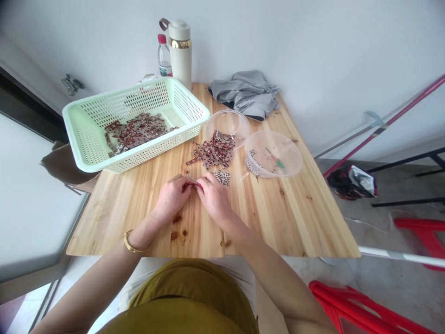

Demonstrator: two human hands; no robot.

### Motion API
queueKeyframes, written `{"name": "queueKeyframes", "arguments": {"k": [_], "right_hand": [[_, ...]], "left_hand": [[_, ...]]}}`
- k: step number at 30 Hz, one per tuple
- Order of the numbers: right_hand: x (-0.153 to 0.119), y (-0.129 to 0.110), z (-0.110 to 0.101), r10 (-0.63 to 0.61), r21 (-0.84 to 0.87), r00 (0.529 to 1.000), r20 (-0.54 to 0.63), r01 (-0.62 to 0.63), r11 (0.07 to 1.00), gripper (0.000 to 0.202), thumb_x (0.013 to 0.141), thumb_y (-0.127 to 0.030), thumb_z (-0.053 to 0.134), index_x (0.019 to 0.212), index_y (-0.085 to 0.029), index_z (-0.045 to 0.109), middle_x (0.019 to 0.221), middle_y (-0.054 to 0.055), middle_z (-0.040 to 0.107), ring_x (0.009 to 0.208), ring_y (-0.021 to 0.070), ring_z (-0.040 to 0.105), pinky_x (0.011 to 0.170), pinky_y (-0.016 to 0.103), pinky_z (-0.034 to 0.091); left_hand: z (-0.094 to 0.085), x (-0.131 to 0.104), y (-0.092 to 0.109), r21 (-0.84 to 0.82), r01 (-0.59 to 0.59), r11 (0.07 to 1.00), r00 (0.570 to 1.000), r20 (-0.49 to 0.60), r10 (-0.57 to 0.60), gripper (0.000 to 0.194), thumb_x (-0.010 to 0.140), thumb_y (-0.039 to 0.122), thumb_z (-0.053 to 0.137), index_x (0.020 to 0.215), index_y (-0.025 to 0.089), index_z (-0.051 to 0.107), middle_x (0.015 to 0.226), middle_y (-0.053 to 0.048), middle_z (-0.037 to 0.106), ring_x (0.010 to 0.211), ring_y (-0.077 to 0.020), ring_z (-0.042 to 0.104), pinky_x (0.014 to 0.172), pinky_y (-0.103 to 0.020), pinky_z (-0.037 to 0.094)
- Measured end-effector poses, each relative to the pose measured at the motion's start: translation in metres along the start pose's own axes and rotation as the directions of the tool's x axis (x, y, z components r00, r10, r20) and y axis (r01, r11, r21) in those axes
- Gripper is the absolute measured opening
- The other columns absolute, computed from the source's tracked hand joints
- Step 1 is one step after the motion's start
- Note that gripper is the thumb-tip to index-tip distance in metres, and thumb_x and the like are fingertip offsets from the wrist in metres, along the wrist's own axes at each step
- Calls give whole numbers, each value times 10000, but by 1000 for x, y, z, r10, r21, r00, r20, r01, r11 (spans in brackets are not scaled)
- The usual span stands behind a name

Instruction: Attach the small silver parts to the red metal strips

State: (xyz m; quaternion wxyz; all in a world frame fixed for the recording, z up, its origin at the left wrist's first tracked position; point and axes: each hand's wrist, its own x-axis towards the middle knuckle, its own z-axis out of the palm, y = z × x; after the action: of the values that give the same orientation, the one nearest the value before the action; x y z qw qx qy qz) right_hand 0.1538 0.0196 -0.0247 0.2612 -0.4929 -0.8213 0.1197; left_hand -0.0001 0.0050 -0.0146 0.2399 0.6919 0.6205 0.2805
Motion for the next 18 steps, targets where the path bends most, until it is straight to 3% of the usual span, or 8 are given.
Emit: {"name": "queueKeyframes", "arguments": {"k": [9,14,18], "right_hand": [[-14,-5,8,-27,-2,1000,0,27,1000,257,922,-155,448,982,-222,689,1011,78,653,912,197,623,804,334,506],[-15,-10,-2,-20,26,997,77,18,1000,337,893,-122,453,1134,-229,662,1080,86,640,964,213,623,848,367,517],[-14,-10,-14,8,159,992,123,-27,987,341,915,-203,484,1232,-249,602,1107,87,635,1002,223,623,888,388,515]], "left_hand": [[0,1,5,172,109,979,993,34,-116,176,859,155,491,824,164,663,858,-62,655,769,-174,626,678,-266,455],[0,2,3,138,93,986,994,39,-99,161,862,173,507,840,173,667,884,-58,654,793,-167,626,693,-258,454],[0,2,5,138,116,984,992,28,-121,152,855,177,517,818,171,664,856,-54,650,759,-163,620,672,-257,447]]}}
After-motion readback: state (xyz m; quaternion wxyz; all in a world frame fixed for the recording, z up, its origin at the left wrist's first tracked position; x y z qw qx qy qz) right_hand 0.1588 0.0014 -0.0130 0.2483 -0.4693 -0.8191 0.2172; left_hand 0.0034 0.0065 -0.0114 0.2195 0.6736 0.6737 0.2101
